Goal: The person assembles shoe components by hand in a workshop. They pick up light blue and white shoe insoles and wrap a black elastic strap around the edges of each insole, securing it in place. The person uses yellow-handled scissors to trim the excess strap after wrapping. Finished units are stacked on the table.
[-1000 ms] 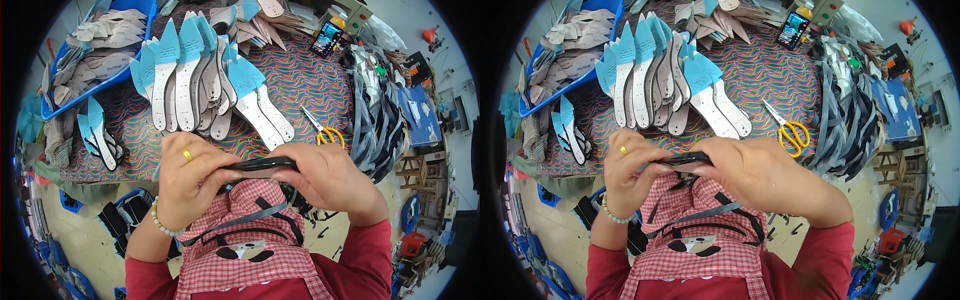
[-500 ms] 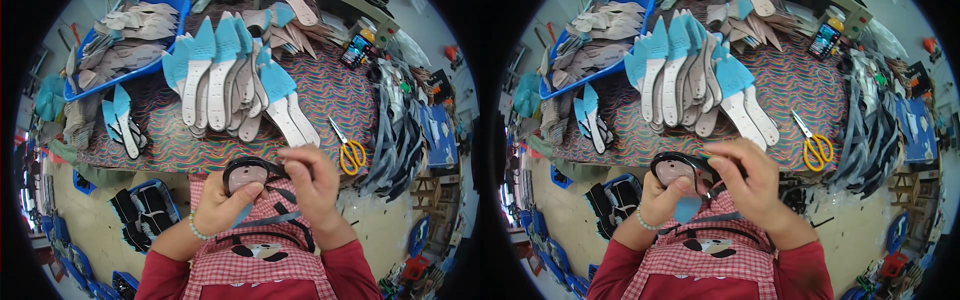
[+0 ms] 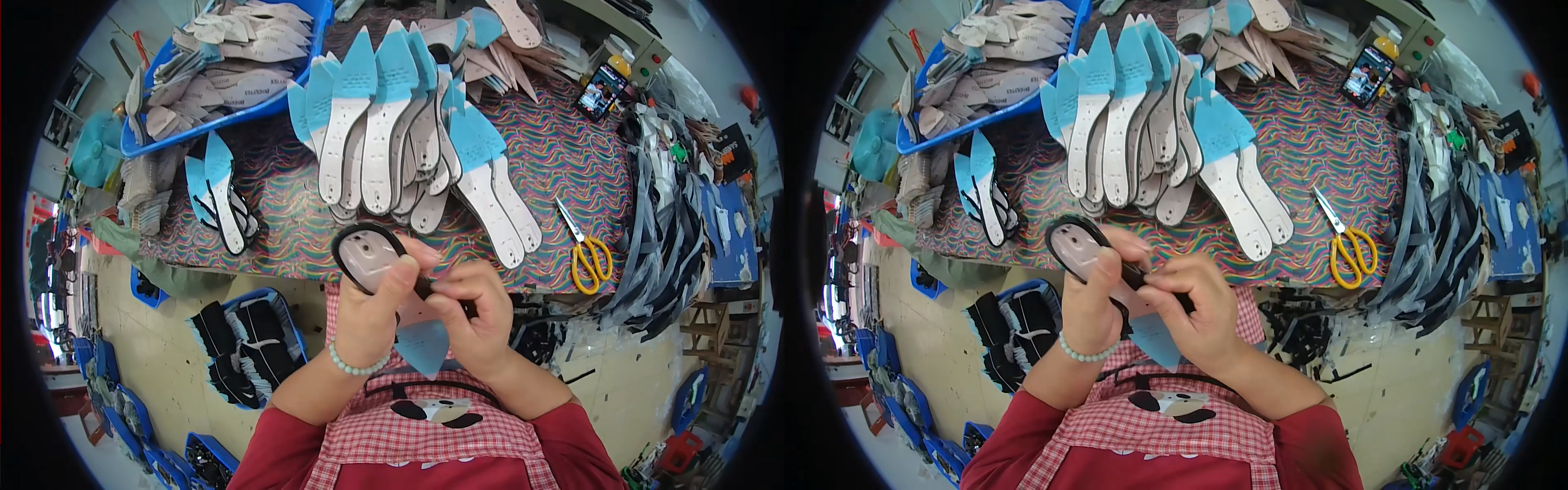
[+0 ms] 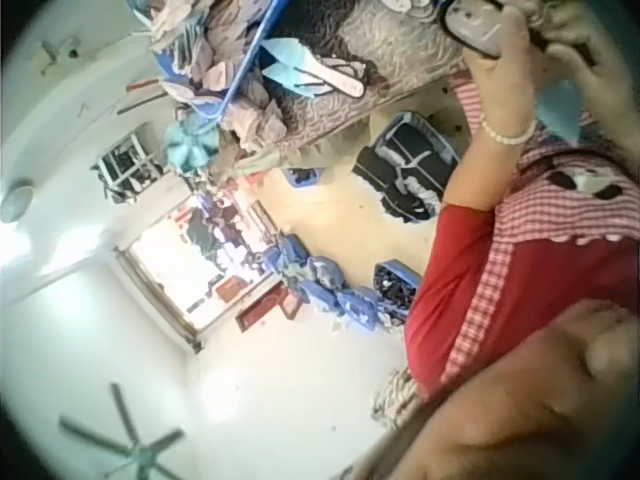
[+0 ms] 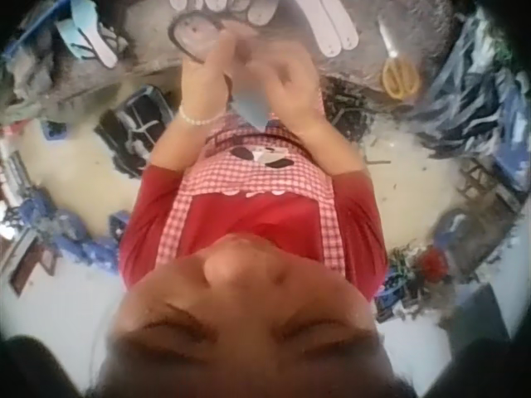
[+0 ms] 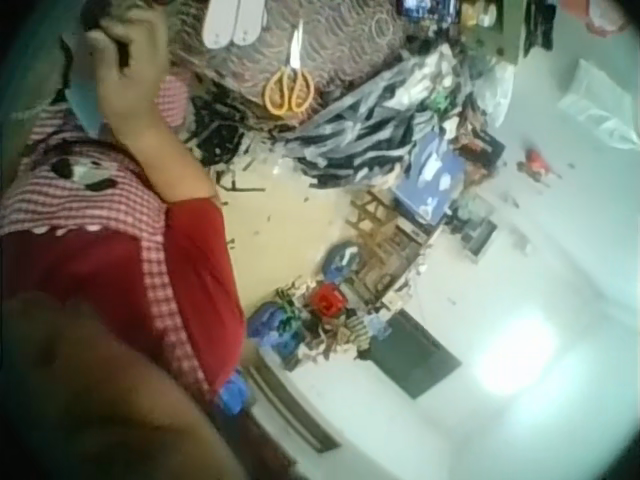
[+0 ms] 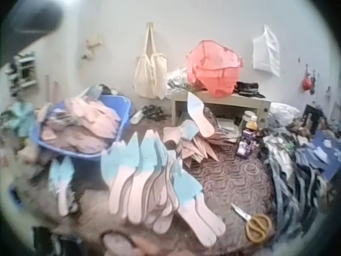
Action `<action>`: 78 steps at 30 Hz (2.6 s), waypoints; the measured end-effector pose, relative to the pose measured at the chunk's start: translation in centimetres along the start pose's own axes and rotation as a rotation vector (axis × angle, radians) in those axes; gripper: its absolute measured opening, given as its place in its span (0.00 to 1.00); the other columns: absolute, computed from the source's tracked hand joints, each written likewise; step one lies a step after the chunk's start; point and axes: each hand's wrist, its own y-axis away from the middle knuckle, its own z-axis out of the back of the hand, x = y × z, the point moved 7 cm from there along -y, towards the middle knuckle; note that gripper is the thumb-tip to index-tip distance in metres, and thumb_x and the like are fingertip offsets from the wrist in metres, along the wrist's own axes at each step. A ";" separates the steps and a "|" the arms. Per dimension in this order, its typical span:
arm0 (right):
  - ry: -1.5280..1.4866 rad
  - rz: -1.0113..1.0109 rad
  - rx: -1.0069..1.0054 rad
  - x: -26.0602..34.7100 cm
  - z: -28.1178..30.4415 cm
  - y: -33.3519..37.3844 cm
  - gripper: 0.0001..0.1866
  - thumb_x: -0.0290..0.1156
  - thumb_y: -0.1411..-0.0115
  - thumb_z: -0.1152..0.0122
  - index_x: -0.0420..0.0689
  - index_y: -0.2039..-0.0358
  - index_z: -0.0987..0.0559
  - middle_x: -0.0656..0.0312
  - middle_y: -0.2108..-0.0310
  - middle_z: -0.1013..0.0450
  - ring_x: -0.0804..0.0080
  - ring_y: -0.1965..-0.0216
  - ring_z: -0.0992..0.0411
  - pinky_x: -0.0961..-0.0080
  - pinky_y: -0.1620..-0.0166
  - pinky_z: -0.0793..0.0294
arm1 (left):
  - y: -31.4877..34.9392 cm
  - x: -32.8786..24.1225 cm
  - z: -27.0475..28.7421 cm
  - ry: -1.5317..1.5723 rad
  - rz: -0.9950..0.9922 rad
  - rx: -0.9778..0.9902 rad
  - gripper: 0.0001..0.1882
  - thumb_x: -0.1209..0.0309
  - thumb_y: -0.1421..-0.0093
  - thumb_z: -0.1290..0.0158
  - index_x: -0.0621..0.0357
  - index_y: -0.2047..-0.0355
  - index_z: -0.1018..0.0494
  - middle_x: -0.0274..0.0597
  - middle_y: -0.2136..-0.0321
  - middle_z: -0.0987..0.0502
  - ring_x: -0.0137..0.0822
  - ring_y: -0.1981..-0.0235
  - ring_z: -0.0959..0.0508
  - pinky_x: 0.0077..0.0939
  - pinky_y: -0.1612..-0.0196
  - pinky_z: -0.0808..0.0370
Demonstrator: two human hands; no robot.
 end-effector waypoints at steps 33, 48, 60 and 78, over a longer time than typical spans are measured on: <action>-0.011 -0.013 0.129 -0.1 -1.0 0.7 0.09 0.30 0.38 0.48 0.35 0.66 0.26 0.51 0.70 0.32 0.55 0.67 0.30 0.67 0.64 0.29 | 1.0 -0.2 -0.4 -0.400 -0.104 0.292 0.12 0.81 0.43 0.49 0.65 0.57 0.28 0.44 0.59 0.24 0.34 0.57 0.25 0.28 0.52 0.30; 1.073 -0.333 0.007 -11.3 23.8 4.2 0.23 0.28 0.46 0.38 0.40 0.49 0.27 0.53 0.55 0.28 0.59 0.56 0.29 0.69 0.52 0.32 | -5.6 -8.2 5.1 0.725 0.256 0.137 0.21 0.71 0.39 0.52 0.64 0.47 0.37 0.41 0.67 0.33 0.25 0.79 0.39 0.15 0.82 0.40; 0.195 -0.535 -0.141 -8.9 15.7 4.9 0.37 0.27 0.49 0.32 0.38 0.41 0.40 0.59 0.59 0.31 0.76 0.62 0.31 0.78 0.60 0.29 | -5.8 3.0 2.2 -0.062 0.328 -0.075 0.15 0.69 0.40 0.48 0.64 0.55 0.29 0.40 0.67 0.23 0.30 0.72 0.21 0.24 0.69 0.23; 0.525 -0.424 0.067 -8.0 10.0 4.3 0.32 0.26 0.55 0.29 0.43 0.47 0.29 0.54 0.63 0.27 0.57 0.62 0.27 0.72 0.57 0.28 | -5.9 4.1 0.9 -0.020 0.394 0.056 0.15 0.63 0.38 0.49 0.59 0.56 0.28 0.36 0.72 0.24 0.27 0.75 0.23 0.21 0.72 0.24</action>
